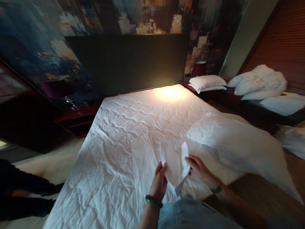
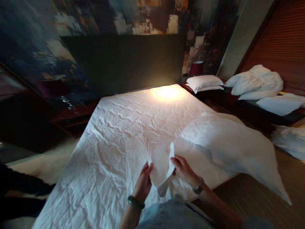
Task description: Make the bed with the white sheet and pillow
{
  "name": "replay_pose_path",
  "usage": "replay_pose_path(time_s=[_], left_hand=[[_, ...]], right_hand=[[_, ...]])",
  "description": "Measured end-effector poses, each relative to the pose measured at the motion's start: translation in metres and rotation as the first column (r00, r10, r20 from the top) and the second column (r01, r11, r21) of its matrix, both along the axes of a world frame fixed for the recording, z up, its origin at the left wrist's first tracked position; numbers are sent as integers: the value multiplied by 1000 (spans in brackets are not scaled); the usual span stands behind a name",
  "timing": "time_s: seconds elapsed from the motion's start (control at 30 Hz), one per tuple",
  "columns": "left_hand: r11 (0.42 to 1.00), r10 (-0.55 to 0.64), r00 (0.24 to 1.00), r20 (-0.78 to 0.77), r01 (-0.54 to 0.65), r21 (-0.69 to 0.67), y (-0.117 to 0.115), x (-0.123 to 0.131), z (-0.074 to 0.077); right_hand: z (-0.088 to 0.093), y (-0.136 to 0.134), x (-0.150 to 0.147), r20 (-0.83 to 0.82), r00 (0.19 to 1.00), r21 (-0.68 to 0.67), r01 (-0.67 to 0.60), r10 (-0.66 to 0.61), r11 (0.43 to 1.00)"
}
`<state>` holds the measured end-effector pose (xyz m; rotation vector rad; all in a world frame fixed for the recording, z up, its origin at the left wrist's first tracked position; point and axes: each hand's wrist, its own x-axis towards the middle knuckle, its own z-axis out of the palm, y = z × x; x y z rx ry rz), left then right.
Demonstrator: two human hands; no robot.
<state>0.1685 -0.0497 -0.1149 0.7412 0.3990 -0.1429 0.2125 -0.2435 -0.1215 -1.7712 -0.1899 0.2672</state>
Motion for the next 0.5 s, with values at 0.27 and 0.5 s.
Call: replay_pose_path(time_s=[0.27, 0.5], left_hand=[[974, 154, 976, 157, -177, 142, 13, 13, 34], [865, 107, 927, 358, -265, 426, -2, 29, 82]], right_hand=[[0, -88, -19, 193, 955, -484, -106, 224, 869], [58, 13, 4, 298, 783, -273, -479, 546, 834]])
